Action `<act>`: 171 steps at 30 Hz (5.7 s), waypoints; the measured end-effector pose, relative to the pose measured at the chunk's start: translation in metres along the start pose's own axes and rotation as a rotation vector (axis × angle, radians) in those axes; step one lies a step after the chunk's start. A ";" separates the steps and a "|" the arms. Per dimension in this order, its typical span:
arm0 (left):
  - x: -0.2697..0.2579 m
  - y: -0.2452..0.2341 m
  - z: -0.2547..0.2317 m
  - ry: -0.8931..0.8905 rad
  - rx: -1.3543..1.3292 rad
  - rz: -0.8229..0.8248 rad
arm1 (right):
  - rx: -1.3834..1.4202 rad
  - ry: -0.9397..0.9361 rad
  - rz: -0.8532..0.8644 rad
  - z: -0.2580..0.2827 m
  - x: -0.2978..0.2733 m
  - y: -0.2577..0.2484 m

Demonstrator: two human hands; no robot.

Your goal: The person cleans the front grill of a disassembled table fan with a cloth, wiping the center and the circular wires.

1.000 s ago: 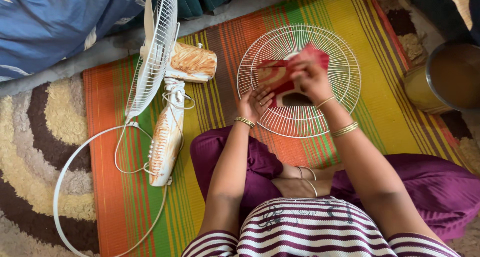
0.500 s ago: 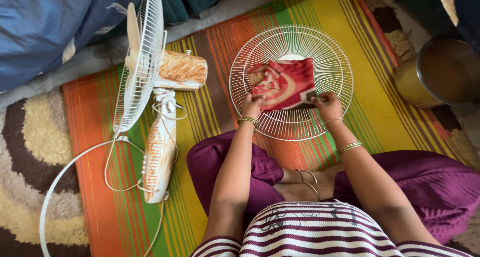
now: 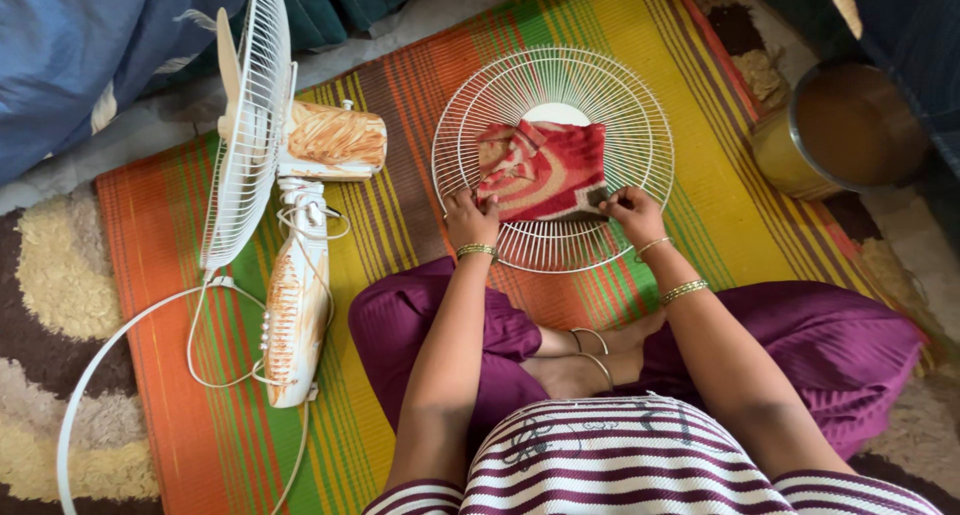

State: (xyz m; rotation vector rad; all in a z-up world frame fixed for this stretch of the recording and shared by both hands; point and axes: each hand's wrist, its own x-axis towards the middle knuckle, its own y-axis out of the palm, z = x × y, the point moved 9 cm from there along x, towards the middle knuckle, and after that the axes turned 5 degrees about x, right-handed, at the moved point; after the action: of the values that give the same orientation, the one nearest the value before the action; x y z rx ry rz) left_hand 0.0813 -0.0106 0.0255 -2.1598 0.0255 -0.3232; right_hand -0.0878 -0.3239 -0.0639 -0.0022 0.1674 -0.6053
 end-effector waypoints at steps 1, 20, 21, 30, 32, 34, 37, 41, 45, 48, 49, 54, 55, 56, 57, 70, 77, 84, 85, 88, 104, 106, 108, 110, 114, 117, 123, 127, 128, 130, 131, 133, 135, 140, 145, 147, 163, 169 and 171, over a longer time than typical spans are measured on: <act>-0.004 -0.003 -0.002 0.000 -0.003 0.001 | 0.088 -0.004 0.014 -0.010 0.001 -0.003; -0.019 0.047 0.007 0.049 0.133 0.243 | -0.086 0.049 -0.119 0.022 -0.027 -0.001; -0.018 0.046 0.006 0.085 0.124 0.192 | -0.085 0.048 -0.120 0.027 -0.030 -0.001; -0.022 0.066 0.018 -0.210 -0.311 0.423 | -0.022 0.027 -0.123 0.026 -0.028 -0.002; -0.019 0.050 0.009 -0.200 -0.513 0.348 | 0.195 0.016 -0.111 0.037 -0.028 0.000; -0.014 0.022 -0.006 -0.189 -0.714 0.267 | 0.254 -0.028 -0.087 0.067 -0.032 -0.002; -0.009 -0.024 -0.023 -0.279 -0.906 0.288 | 0.423 -0.084 -0.035 0.127 -0.049 -0.012; -0.003 -0.073 -0.049 -0.205 -1.225 0.360 | 0.648 -0.150 0.111 0.188 -0.072 -0.010; -0.007 -0.076 -0.050 -0.266 -1.167 0.502 | 0.623 -0.068 0.092 0.194 -0.075 -0.006; 0.002 -0.083 -0.053 -0.122 -1.226 0.409 | 0.573 -0.073 0.009 0.191 -0.073 -0.010; 0.002 -0.078 -0.050 -0.122 -1.226 0.410 | 0.575 -0.167 0.002 0.196 -0.073 -0.013; 0.012 -0.053 -0.032 0.072 -1.126 0.232 | 0.461 -0.325 -0.047 0.166 -0.052 -0.025; 0.011 -0.042 -0.025 0.071 -1.126 0.233 | 0.343 -0.259 -0.052 0.145 -0.042 -0.023; 0.006 -0.020 -0.012 -0.015 -0.859 0.314 | 0.226 -0.192 -0.056 0.122 -0.033 -0.022; 0.001 -0.001 0.002 -0.098 -0.590 0.386 | 0.057 -0.044 -0.049 0.091 -0.029 -0.022; -0.031 0.018 -0.038 0.422 0.055 0.415 | -0.459 -0.059 -0.130 0.047 -0.034 -0.018; -0.038 0.029 -0.039 0.424 0.206 0.529 | -0.503 -0.033 -0.125 0.052 -0.038 -0.012; -0.040 0.022 -0.037 0.482 0.237 0.621 | -0.533 -0.060 -0.104 0.048 -0.035 -0.012; -0.039 0.021 -0.037 0.482 0.237 0.621 | -0.520 -0.058 -0.092 0.047 -0.035 -0.011; -0.038 0.020 -0.037 0.488 0.248 0.613 | -0.454 -0.118 -0.072 0.048 -0.033 -0.010; -0.029 0.021 -0.029 0.542 0.118 0.332 | -0.717 -0.226 0.278 0.088 -0.061 0.025; -0.030 0.018 -0.030 0.547 0.111 0.326 | -0.767 -0.240 0.229 0.090 -0.061 0.021; -0.030 0.020 -0.028 0.523 0.139 0.379 | -0.792 -0.222 0.228 0.087 -0.058 0.017; -0.032 0.007 -0.034 0.599 0.097 0.307 | -0.819 -0.205 0.227 0.085 -0.054 0.010; -0.030 0.005 -0.031 0.552 -0.029 0.518 | -0.718 -0.224 0.452 0.090 -0.055 0.008; -0.039 0.013 -0.012 0.302 -0.068 0.816 | -0.616 -0.181 0.608 0.093 -0.061 0.003; -0.023 0.020 0.002 0.058 -0.257 0.795 | -0.381 -0.086 0.353 0.083 -0.040 -0.008; -0.015 0.031 0.012 -0.033 -0.267 0.747 | -0.443 -0.180 -0.002 0.085 -0.032 0.000; -0.014 0.032 0.015 -0.045 -0.201 0.732 | -0.444 -0.179 0.001 0.086 -0.035 0.007; -0.015 0.033 0.019 -0.059 -0.134 0.720 | -0.656 -0.616 -0.212 0.130 -0.067 0.017; -0.010 0.028 0.016 -0.018 -0.155 0.635 | -0.656 -0.614 -0.209 0.135 -0.073 0.023; -0.008 0.026 0.014 0.021 -0.175 0.552 | -0.839 -1.037 -0.114 0.161 -0.107 0.061; -0.001 0.022 0.021 -0.036 -0.128 0.418 | -0.787 -1.024 0.102 0.156 -0.113 0.091; 0.003 0.024 0.024 0.046 -0.015 0.239 | -1.102 -0.973 0.378 0.121 -0.112 0.172; 0.019 0.039 0.039 0.144 -0.033 0.138 | -1.262 -0.753 0.481 0.092 -0.101 0.188; 0.030 0.054 0.059 0.024 -0.016 0.212 | -1.300 -0.719 0.505 0.079 -0.108 0.186; 0.039 0.082 0.076 -0.071 0.103 0.208 | -1.333 -0.582 0.434 0.051 -0.138 0.185; 0.040 0.095 0.085 -0.071 0.068 0.227 | -1.356 -0.455 0.421 0.064 -0.099 0.187; 0.043 0.095 0.084 -0.048 0.109 0.203 | -1.339 -0.418 0.408 0.071 -0.080 0.187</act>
State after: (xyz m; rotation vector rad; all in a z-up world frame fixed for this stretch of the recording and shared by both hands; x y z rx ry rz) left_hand 0.1527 -0.0034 -0.0877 -2.0360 0.1940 -0.1520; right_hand -0.0358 -0.1282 0.0090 -1.3488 0.1339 0.0134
